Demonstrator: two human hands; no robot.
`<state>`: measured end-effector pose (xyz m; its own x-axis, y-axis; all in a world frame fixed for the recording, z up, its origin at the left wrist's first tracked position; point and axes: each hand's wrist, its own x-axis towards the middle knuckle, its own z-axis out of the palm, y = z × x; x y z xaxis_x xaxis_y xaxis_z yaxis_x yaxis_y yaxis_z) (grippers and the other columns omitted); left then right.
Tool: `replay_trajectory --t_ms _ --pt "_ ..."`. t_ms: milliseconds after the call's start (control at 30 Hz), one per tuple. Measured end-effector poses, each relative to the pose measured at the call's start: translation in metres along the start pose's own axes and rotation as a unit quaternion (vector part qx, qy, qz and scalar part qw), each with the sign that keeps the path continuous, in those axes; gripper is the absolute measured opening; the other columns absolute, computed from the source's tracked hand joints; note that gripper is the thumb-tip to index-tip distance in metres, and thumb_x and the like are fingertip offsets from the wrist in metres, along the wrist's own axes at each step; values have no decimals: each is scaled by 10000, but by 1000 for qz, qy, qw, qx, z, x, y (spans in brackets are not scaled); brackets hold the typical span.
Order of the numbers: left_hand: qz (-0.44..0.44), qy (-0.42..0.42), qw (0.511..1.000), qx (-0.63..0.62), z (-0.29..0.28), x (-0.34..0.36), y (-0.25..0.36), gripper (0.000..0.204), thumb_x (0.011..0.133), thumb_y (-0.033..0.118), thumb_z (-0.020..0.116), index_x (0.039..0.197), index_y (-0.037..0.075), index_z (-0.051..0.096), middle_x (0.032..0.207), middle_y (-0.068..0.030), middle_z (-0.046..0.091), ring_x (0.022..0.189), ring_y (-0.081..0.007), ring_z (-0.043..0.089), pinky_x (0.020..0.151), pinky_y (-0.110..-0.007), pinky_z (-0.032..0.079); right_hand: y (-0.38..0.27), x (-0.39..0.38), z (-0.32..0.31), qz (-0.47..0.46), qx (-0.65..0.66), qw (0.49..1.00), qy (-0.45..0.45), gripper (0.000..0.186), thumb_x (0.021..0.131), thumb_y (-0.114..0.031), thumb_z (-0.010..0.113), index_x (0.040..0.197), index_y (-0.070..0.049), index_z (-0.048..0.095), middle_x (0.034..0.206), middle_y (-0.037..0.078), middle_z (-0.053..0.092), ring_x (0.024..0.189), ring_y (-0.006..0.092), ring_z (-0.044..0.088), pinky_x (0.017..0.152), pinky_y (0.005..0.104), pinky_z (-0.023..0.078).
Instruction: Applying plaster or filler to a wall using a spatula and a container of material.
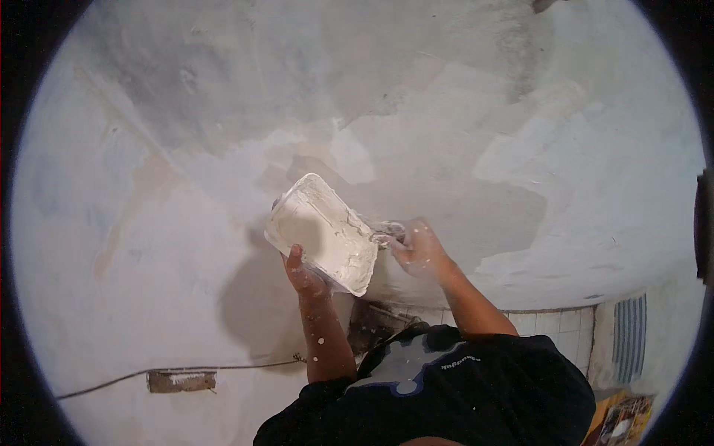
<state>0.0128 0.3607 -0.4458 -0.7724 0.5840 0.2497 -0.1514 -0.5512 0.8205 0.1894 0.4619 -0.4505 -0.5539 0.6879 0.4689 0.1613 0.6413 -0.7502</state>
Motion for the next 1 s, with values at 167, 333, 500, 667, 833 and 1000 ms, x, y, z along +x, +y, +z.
replay_trajectory --t_ms 167,333,500,667,833,1000 --pt "-44 -23 994 -93 6 3 6 621 837 414 451 1298 16 334 1217 -162 448 1111 -311 462 941 -449 385 5 -13 -23 129 -9 991 -22 249 817 -187 597 998 -17 611 772 189 604 715 339 543 744 396 437" --pt "-53 -123 974 -183 -4 -1 13 776 716 438 595 1316 24 328 1261 -134 433 1162 -308 433 978 -454 358 -27 -47 -31 137 309 921 193 209 833 -107 613 970 51 601 807 100 639 742 171 611 660 275 495" --pt "27 -207 953 -219 -13 7 -24 771 734 419 567 1340 36 285 1338 -156 347 1200 -349 388 987 -509 332 -23 -54 4 57 421 852 305 196 820 -47 601 985 56 576 835 66 625 706 118 607 606 238 506" --pt "37 -263 955 -135 -11 22 -55 972 645 509 630 1367 40 181 1350 -112 260 1237 -298 322 996 -457 316 -20 -57 21 34 252 902 349 209 855 -30 554 1034 78 556 925 101 626 784 145 618 673 262 521" --pt "66 -306 942 -122 38 13 -49 933 645 479 632 1350 32 216 1304 -135 314 1188 -301 381 966 -449 358 -41 -40 24 -23 399 790 464 194 865 -30 534 1016 88 560 946 102 615 802 142 609 695 252 511" --pt "18 -366 915 -168 31 29 -63 885 650 438 634 1333 20 256 1284 -154 364 1175 -305 409 974 -452 364 -32 -38 24 -23 233 846 478 184 866 -43 529 1022 52 555 917 86 617 777 131 597 654 251 496"
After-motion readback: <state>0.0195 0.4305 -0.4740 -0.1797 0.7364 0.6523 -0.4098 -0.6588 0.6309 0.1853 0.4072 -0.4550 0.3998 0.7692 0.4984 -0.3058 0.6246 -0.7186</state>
